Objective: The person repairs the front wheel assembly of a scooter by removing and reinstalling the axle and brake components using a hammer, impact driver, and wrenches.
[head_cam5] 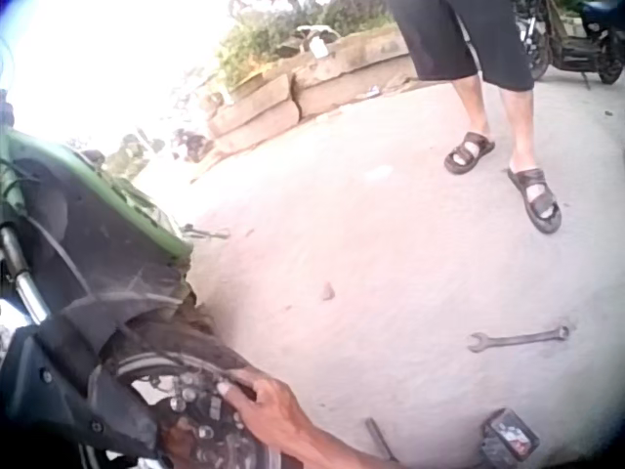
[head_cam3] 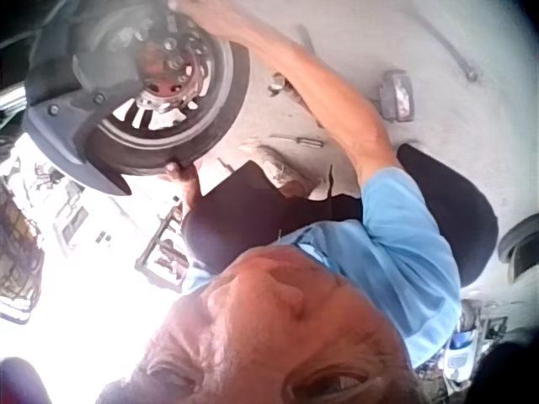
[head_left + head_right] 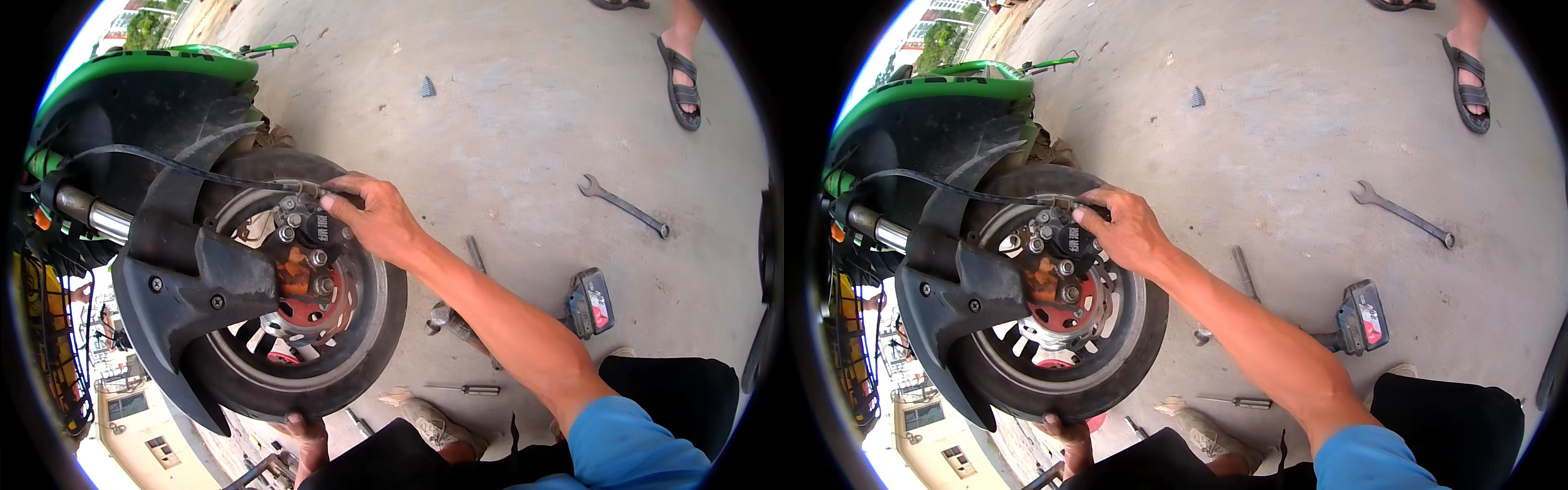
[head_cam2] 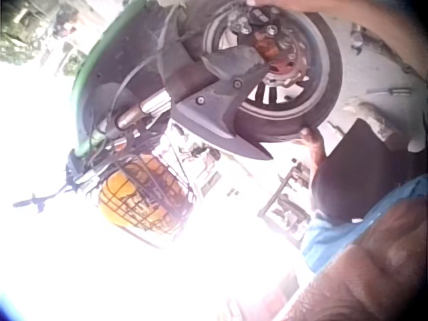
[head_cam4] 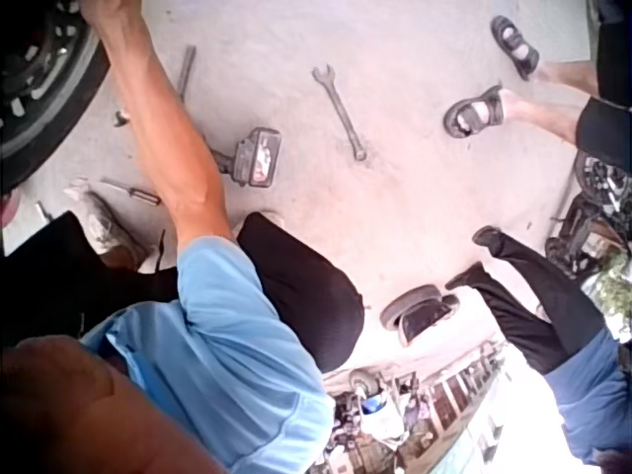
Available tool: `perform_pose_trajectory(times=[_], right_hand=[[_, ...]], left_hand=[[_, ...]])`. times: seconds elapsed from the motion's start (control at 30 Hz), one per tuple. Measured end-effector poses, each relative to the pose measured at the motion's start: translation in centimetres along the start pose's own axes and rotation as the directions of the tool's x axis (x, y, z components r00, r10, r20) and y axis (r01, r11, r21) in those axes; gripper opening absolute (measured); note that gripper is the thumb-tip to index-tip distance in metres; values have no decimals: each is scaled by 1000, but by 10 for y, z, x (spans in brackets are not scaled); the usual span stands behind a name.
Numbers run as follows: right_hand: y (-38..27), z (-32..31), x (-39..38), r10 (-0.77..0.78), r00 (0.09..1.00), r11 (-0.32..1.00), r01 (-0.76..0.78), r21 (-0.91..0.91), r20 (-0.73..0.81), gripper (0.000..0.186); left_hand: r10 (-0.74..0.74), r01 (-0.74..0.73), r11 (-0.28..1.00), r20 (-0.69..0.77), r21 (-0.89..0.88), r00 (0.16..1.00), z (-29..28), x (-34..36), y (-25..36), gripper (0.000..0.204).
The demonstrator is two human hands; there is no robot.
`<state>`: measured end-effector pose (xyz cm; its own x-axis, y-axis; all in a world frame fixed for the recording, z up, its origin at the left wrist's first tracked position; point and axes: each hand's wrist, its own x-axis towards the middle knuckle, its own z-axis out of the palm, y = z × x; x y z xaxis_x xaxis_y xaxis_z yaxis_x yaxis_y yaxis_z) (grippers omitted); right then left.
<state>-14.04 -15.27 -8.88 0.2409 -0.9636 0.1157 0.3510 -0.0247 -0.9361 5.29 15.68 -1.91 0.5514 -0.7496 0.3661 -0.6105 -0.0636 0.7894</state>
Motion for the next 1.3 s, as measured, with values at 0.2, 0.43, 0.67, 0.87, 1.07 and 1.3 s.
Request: perform_pose_trajectory(times=[0.2, 0.43, 0.67, 0.87, 1.07, 1.3], right_hand=[[-12, 1, 14, -62, 994, 997, 57, 57, 94, 37], [-10, 5, 18, 19, 990, 976, -49, 214, 137, 34], [-14, -1, 24, -62, 983, 983, 29, 182, 175, 33], [-8, -2, 23, -50, 981, 959, -5, 283, 189, 31], [-7, -1, 20, -33, 986, 962, -13, 271, 166, 26], [-11, -3, 15, -20, 996, 970, -1, 242, 87, 25]], left_hand=[[-91, 90, 995, -11, -51, 996, 3, -8, 10, 96], [-38, 19, 966, 68, 259, 997, -21, -16, 8, 89], [-187, 175, 975, 79, 139, 979, -44, -18, 12, 97], [-437, 459, 883, 186, -95, 880, -22, -4, 58, 93], [-503, 531, 832, 184, -161, 844, -48, -16, 45, 88], [-500, 515, 822, 122, -244, 857, -38, -15, 43, 84]])
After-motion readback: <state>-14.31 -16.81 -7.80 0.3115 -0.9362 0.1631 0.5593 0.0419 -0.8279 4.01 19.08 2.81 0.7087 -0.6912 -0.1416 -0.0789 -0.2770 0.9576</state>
